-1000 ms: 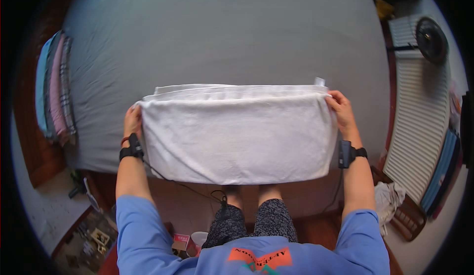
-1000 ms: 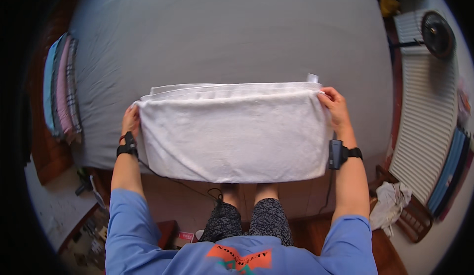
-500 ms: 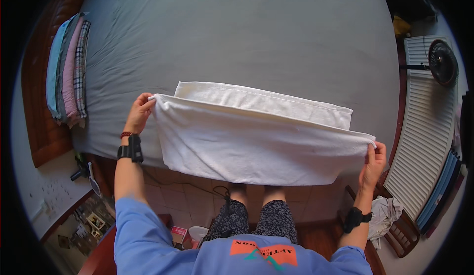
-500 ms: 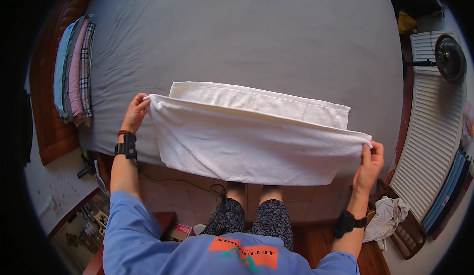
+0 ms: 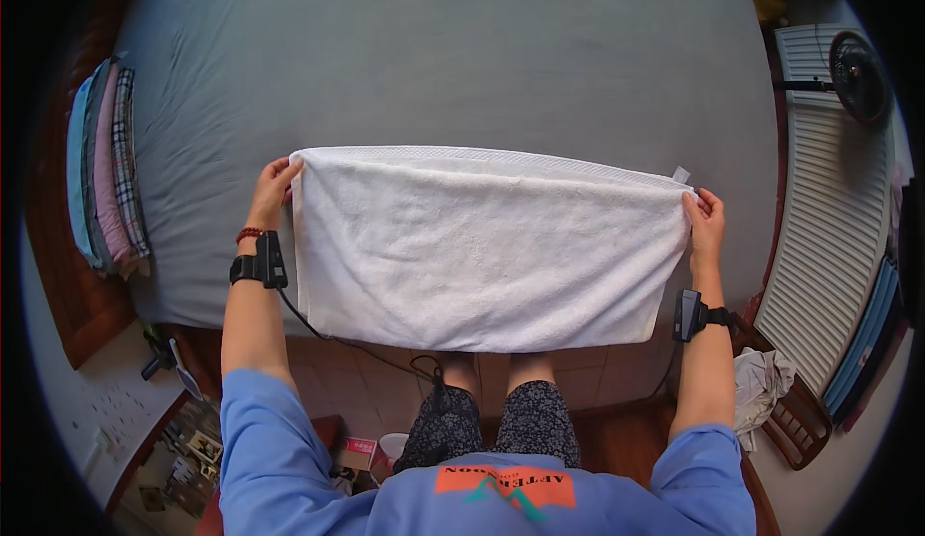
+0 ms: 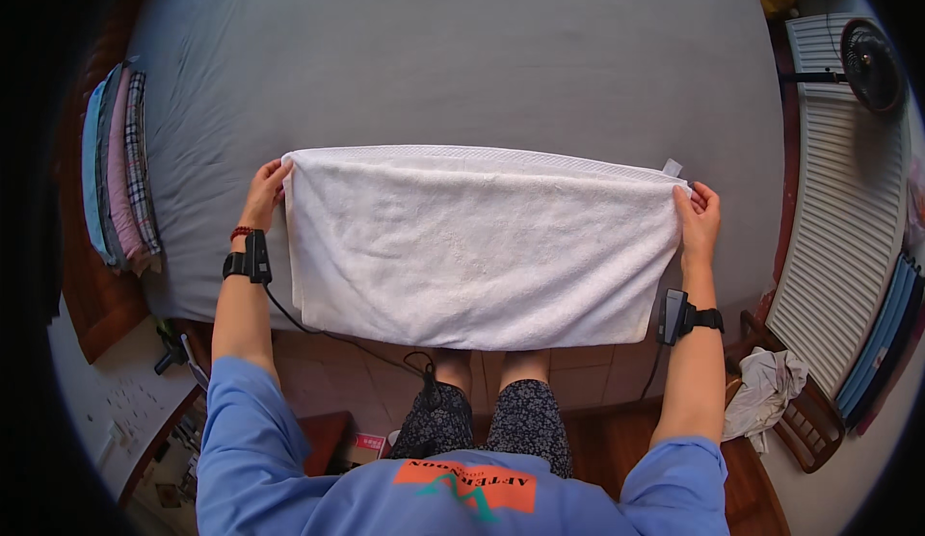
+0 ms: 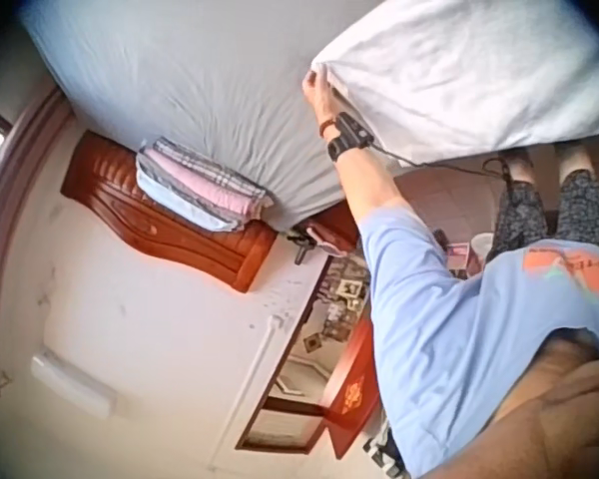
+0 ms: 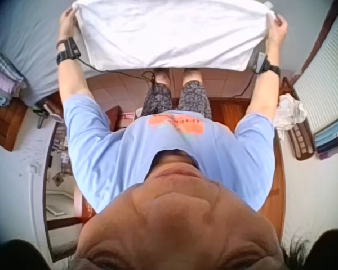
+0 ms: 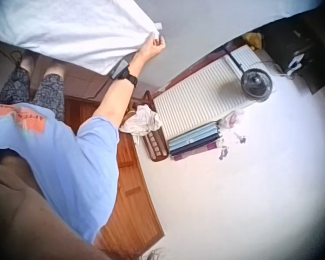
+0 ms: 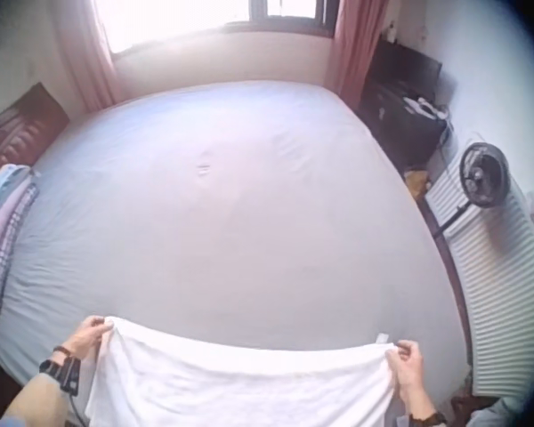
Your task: Tidying a bedroom by organizing a drawer, smoothing bedsheets, and folding laundry items like a pillowcase and towel.
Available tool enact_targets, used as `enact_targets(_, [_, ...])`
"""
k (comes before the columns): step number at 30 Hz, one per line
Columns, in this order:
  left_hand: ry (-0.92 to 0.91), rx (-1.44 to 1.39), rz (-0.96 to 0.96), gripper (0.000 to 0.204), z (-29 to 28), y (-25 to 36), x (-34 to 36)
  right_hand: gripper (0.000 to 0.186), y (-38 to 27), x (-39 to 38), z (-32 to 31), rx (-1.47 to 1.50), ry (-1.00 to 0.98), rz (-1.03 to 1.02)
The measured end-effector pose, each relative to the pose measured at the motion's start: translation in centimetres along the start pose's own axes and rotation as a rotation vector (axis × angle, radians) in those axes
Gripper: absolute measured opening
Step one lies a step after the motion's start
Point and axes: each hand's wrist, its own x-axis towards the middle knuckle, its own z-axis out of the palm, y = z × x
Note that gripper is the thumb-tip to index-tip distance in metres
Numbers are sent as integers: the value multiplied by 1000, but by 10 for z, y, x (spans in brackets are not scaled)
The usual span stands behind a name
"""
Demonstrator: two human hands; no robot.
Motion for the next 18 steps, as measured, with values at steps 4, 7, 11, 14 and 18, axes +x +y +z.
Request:
enact_targets(4, [-246, 244, -67, 62, 5, 15, -14, 48, -26, -13, -3, 277, -453, 383])
enact_targets(7, [-183, 91, -31, 55, -6, 23, -21, 44, -38, -8, -18, 323, -500, 332])
enact_targets(11, [-268, -257, 164, 33, -52, 60, -69, 45, -117, -33, -60, 399, -542, 185])
enact_targets(14, [-253, -207, 315, 20, -79, 89, -99, 43, -157, -44, -89, 285, -650, 149])
enact_targets(18, [-261, -97, 501, 17, -119, 113, -149, 39, -190, -65, -133, 70, -703, -19])
